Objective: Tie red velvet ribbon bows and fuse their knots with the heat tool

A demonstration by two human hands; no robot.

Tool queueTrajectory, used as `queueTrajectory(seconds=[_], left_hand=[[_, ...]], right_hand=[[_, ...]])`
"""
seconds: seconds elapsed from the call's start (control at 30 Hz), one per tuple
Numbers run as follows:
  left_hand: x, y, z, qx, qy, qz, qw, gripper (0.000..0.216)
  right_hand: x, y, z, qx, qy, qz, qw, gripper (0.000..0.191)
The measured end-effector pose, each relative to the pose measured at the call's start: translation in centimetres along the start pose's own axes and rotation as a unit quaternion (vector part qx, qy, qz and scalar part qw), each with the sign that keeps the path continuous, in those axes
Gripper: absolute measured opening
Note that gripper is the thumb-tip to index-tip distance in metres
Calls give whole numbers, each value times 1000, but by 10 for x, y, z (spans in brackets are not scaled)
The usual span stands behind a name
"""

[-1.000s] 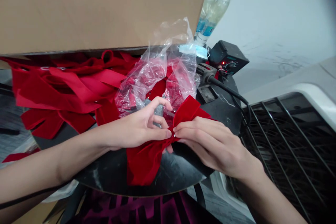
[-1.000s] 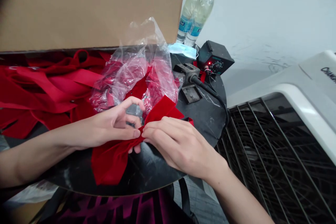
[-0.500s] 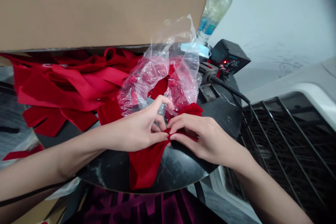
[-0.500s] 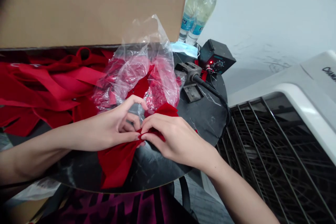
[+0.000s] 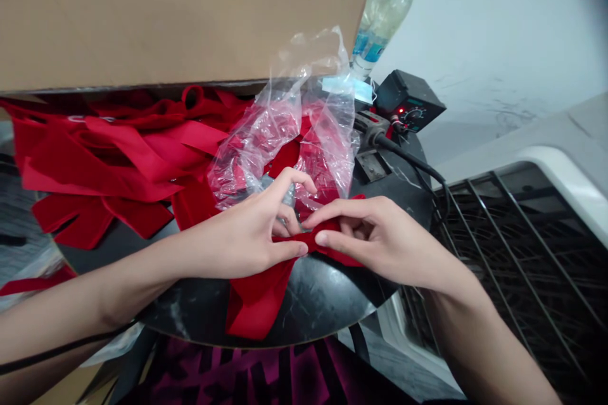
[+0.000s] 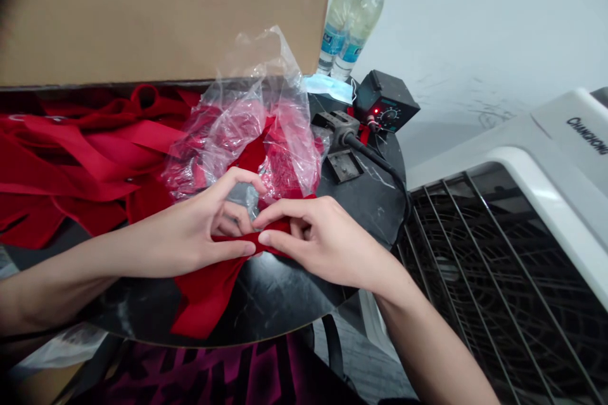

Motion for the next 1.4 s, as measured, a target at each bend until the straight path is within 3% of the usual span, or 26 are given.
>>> queueTrajectory(seconds=[0.1,0.23,0.33,0.43,0.53,0.67,0.87,0.97,1.03,1.1,1.2,1.4], left_hand=[[-1,0,0,1,-1,6,1000,61],[4,-3,-1,-12,-12,2,1000,63],[7,-7,1,-37,28,22,999,63],[5,-9,5,-69,96,33,992,61],[2,-9,7,-75,105,24,991,59],[1,-8,6,-72,115,16,991,60],[-3,-5,-1,-85,257,34,962,51],[-4,-6,-1,-87,263,-8,961,48],[-4,-6,2,-114,212,-62,969,47],[-3,-6,7,-171,147,-117,967,45],[-4,-4,10,-230,95,-158,956,44],[-7,-2,8,-266,66,-173,946,47]], right_hand=[[4,0,0,-12,39,34,999,11],[4,-5,-5,-8,43,24,999,7],[10,0,-2,-73,56,63,994,12],[17,17,4,-181,133,113,968,12],[18,29,-4,-176,264,119,941,18],[14,32,-16,-193,375,138,896,11],[-2,35,-11,-245,376,244,859,25],[-10,36,-7,-265,364,282,847,32],[-9,35,-8,-311,328,241,858,29],[-3,32,-13,-342,255,151,892,20],[9,25,-32,-328,171,62,927,18],[20,15,-53,-352,183,36,917,19]])
Point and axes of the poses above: each hand's wrist, its own y-axis away from the middle knuckle, its own z-axis out of the back of the hand, x = y × z, the point moved 3 cm from there along -y, towards the middle knuckle, and after that the axes turned 8 degrees about y, right-handed, at the moved point
